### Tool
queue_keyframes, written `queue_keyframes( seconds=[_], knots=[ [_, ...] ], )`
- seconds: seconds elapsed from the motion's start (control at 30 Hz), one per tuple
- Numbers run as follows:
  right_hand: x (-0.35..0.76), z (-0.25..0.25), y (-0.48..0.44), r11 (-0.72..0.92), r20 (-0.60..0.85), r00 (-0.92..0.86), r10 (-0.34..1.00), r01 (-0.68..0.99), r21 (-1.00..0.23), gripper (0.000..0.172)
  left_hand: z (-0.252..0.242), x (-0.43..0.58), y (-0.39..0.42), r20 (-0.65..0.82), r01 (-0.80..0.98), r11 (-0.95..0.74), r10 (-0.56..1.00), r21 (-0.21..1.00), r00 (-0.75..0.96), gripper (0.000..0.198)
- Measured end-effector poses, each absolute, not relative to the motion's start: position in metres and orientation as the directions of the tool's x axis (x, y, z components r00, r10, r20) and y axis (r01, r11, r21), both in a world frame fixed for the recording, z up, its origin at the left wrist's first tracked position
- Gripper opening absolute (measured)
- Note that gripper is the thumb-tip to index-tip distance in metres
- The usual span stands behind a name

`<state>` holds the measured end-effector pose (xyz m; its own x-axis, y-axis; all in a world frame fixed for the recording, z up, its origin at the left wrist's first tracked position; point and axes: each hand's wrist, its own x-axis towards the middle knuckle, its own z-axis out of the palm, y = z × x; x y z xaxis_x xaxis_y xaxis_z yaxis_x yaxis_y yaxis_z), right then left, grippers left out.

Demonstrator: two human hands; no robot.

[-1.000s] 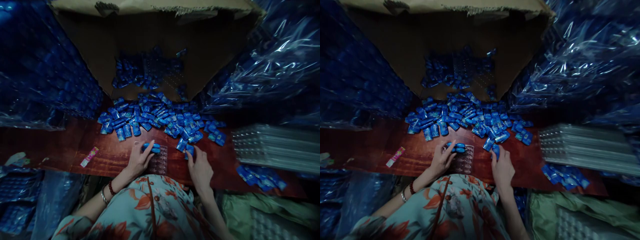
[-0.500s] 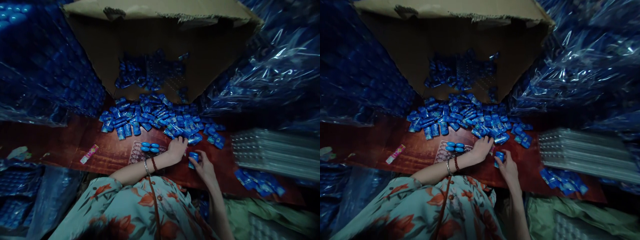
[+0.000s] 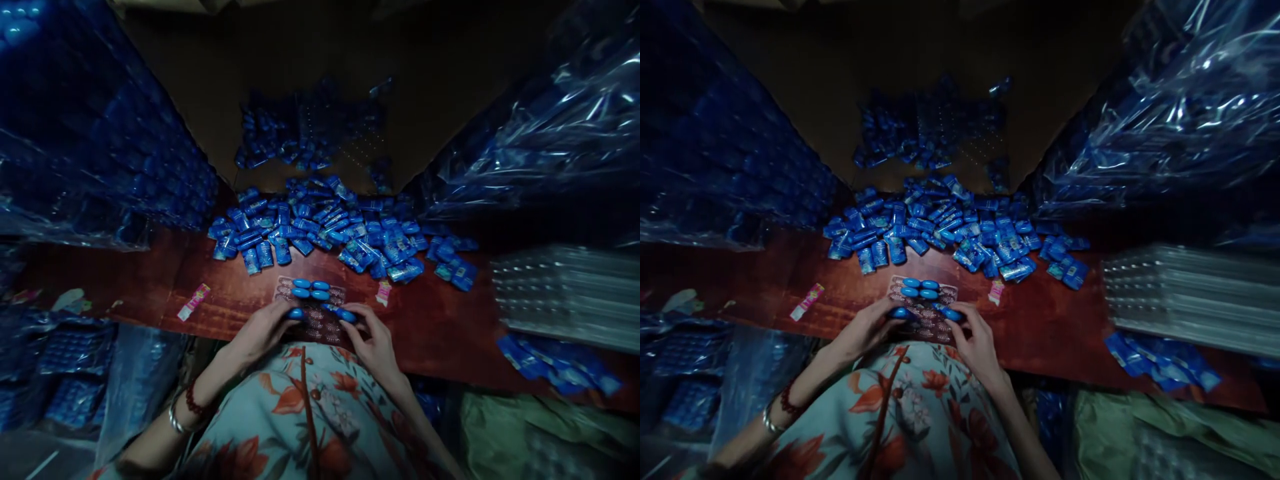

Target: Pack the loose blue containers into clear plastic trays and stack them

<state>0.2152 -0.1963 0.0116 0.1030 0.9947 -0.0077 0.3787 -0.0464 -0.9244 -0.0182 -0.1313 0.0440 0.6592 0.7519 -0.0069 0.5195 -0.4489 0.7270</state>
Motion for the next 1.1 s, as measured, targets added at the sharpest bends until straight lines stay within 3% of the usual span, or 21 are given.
queue_keyframes(
  seconds=[0.13, 0.27, 0.33, 0.6, 0.77, 0.93, 1.1],
  knots=[
    [0.214, 0.008, -0.188, 0.275, 0.217, -0.169, 0.961, 0.631, -0.725, 0.024, 0.014, -0.026, -0.141, 0.118, 0.558, -0.446, 0.842, 0.699, 0.526, 0.026],
    [0.217, 0.011, -0.183, 0.463, 0.187, -0.425, 0.885, 0.773, -0.433, 0.04, -0.006, -0.021, -0.146, 0.26, 0.554, -0.573, 0.799, 0.604, 0.543, 0.037],
    [0.218, 0.012, -0.18, 0.512, 0.187, -0.478, 0.858, 0.771, -0.378, 0.042, -0.01, -0.023, -0.144, 0.328, 0.568, -0.624, 0.775, 0.537, 0.541, 0.04],
    [0.21, 0.008, -0.173, 0.551, 0.246, -0.493, 0.834, 0.74, -0.386, 0.035, -0.009, -0.031, -0.131, 0.406, 0.591, -0.704, 0.71, 0.394, 0.575, 0.043],
    [0.21, 0.012, -0.17, 0.497, 0.158, -0.474, 0.866, 0.778, -0.385, 0.04, -0.004, -0.02, -0.128, 0.39, 0.593, -0.721, 0.693, 0.359, 0.606, 0.04],
    [0.206, 0.022, -0.155, 0.416, 0.044, -0.447, 0.894, 0.786, -0.458, 0.036, -0.001, -0.008, -0.123, 0.403, 0.577, -0.741, 0.671, 0.344, 0.622, 0.035],
    [0.207, 0.028, -0.147, 0.409, -0.027, -0.465, 0.885, 0.802, -0.436, 0.035, 0.002, -0.008, -0.124, 0.416, 0.609, -0.72, 0.692, 0.333, 0.59, 0.031]
  ],
)
